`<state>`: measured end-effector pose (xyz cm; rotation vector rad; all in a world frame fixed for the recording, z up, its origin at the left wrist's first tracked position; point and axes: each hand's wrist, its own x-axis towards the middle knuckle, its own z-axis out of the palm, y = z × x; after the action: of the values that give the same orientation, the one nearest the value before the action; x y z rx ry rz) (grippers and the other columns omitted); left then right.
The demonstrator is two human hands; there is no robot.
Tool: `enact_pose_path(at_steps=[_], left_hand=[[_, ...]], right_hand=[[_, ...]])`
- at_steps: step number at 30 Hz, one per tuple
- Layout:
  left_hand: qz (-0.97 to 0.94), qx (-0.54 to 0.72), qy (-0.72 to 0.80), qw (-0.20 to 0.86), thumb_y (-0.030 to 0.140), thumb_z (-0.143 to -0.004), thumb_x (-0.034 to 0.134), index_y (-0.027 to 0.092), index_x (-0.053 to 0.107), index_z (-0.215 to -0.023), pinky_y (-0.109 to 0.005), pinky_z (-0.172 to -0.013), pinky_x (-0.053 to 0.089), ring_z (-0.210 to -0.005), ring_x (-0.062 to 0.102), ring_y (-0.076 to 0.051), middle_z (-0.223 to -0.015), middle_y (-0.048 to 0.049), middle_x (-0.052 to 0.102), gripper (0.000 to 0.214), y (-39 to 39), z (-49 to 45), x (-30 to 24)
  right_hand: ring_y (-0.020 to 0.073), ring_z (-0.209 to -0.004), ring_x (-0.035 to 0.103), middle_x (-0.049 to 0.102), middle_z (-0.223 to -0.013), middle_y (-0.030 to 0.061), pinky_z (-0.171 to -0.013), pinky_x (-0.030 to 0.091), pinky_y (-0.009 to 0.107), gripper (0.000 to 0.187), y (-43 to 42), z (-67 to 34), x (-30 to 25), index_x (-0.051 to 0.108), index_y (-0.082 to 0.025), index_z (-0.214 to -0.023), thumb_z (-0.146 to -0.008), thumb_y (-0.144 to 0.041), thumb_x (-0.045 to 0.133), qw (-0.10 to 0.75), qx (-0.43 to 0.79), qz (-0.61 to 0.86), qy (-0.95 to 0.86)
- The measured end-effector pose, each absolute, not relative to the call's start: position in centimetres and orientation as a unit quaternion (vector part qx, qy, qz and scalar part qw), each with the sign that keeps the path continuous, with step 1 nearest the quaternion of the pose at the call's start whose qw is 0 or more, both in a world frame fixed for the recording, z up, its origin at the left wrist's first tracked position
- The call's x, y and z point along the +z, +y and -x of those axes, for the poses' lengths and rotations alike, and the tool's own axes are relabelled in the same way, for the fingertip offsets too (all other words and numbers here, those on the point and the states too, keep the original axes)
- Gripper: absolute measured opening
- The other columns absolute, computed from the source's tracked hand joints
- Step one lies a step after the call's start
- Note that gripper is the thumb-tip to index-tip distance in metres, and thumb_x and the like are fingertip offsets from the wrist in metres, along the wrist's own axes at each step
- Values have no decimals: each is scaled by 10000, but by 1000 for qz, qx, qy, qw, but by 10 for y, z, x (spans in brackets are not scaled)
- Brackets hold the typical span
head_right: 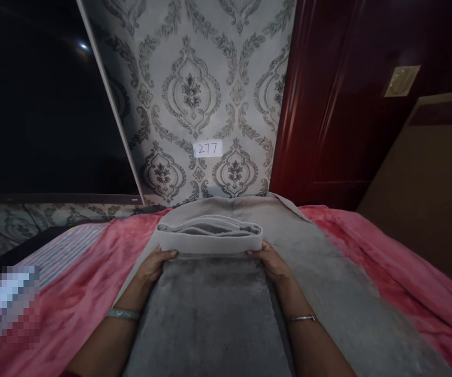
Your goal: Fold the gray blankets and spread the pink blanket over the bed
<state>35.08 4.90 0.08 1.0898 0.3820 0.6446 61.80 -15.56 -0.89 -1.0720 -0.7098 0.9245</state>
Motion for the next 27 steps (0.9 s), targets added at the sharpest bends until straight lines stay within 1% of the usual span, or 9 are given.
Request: enact_pose_path(at_steps=[4,7,10,13,15,19,23,25,27], left_hand=[[-496,318,195,784,200,-565,900,120,726,-1063,-357,-823,603,-892,755,-306,-952,-121,793,534,51,-356,-3],[-486,297,255,781,223,-655,870,97,713,-1100,-307,-712,600,-799,760,-272,-902,-128,790,489,58,-364,-8],[-461,274,304,787,224,-711,829,82,697,-1127,-299,-613,589,-701,753,-260,-839,-127,784,459,64,-370,-11],[-450,262,299,799,192,-740,796,90,682,-1160,-317,-640,599,-715,755,-262,-873,-127,785,447,65,-371,-9],[-451,258,296,802,171,-740,792,92,682,-1156,-320,-659,601,-716,752,-256,-888,-125,785,437,63,-370,-7],[-453,275,299,793,162,-710,815,97,686,-1130,-308,-654,594,-732,748,-252,-894,-125,783,444,64,-370,-7],[-468,274,286,790,167,-653,840,104,674,-1186,-327,-647,594,-724,743,-262,-917,-128,780,562,71,-371,-15],[-476,273,286,785,157,-612,850,100,673,-1189,-329,-636,590,-701,735,-259,-915,-129,779,607,73,-372,-19],[-483,291,301,769,142,-574,853,87,689,-1140,-307,-604,572,-677,725,-251,-890,-127,779,592,74,-373,-20]], right_hand=[[315,-963,715,782,-890,52,-892,546,423,429,-151,-618,-12,724,-220,-880,-500,-343,879,711,401,492,-303],[307,-896,730,781,-896,73,-831,571,413,389,-146,-621,-19,722,-211,-890,-592,-425,851,687,418,523,-281],[316,-914,735,779,-876,93,-826,587,426,328,-143,-626,-24,726,-208,-883,-701,-477,775,667,455,534,-251],[308,-952,736,783,-886,84,-859,589,432,318,-143,-628,-26,735,-216,-949,-792,-489,690,674,469,526,-221],[305,-964,736,785,-904,79,-874,586,438,347,-144,-628,-26,734,-220,-997,-820,-508,657,675,475,522,-215],[304,-983,730,784,-935,75,-891,577,434,407,-145,-628,-24,724,-228,-1030,-805,-562,664,659,484,523,-240],[294,-968,725,779,-934,73,-870,572,417,446,-145,-629,-24,712,-234,-1017,-775,-607,676,651,477,528,-263],[292,-930,724,775,-909,75,-841,568,404,427,-144,-631,-26,708,-223,-991,-730,-560,735,647,461,540,-278],[286,-870,722,772,-867,69,-794,561,382,402,-143,-633,-28,707,-210,-948,-661,-474,801,644,439,556,-287]])
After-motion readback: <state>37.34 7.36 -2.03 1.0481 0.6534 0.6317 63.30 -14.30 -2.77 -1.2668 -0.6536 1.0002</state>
